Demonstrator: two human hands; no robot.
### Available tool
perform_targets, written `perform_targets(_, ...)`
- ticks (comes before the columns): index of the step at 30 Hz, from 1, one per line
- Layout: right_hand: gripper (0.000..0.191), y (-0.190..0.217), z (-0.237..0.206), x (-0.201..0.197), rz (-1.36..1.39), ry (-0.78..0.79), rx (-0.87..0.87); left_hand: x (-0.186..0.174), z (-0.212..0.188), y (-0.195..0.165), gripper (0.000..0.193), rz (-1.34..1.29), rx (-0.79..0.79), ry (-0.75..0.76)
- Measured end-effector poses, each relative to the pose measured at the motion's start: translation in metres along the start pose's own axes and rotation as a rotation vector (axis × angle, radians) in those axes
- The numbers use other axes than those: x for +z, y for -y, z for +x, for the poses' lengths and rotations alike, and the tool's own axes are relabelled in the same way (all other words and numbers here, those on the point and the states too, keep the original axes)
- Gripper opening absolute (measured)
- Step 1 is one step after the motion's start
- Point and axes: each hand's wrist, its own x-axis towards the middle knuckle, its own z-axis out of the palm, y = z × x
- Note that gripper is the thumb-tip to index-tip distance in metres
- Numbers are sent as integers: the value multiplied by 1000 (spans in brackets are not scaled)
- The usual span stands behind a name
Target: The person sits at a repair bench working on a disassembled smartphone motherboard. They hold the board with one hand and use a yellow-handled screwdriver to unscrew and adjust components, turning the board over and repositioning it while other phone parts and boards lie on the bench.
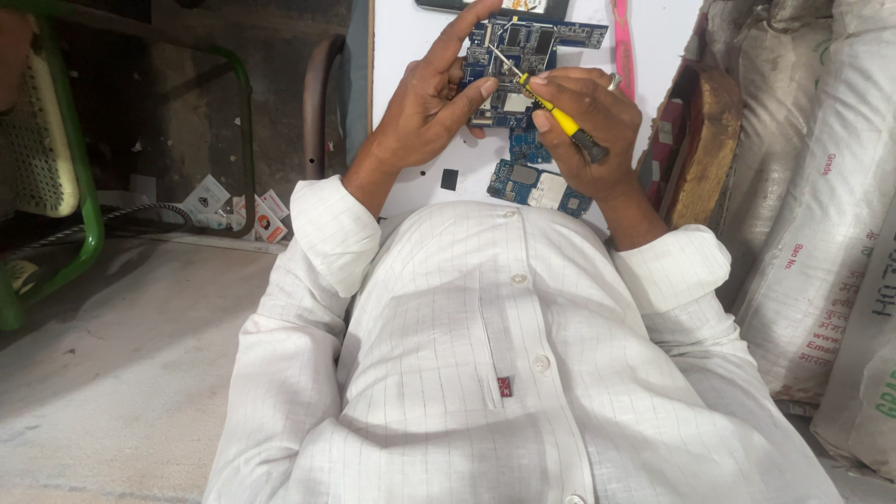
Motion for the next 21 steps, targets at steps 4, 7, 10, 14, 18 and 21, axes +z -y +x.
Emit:
perform_targets(4,22,-1,-1,0,45,-36,23,-2,1,10,56,-82,31,-26)
perform_targets(7,19,-2,-1,-2,138,-63,68,-4,3,14,57,-240,-13,-69)
perform_targets(10,17,-3,-1,-2,145,-43,64,-6,5,15,56,-295,15,-76)
perform_targets(14,18,-2,-1,-1,124,-29,59,-7,4,15,54,-348,-9,-102)
perform_targets(18,18,-2,-1,-1,60,-17,31,-7,4,15,53,-376,-37,-131)
perform_targets(21,19,-1,-2,-2,53,-41,65,-6,6,17,51,-361,-18,-143)
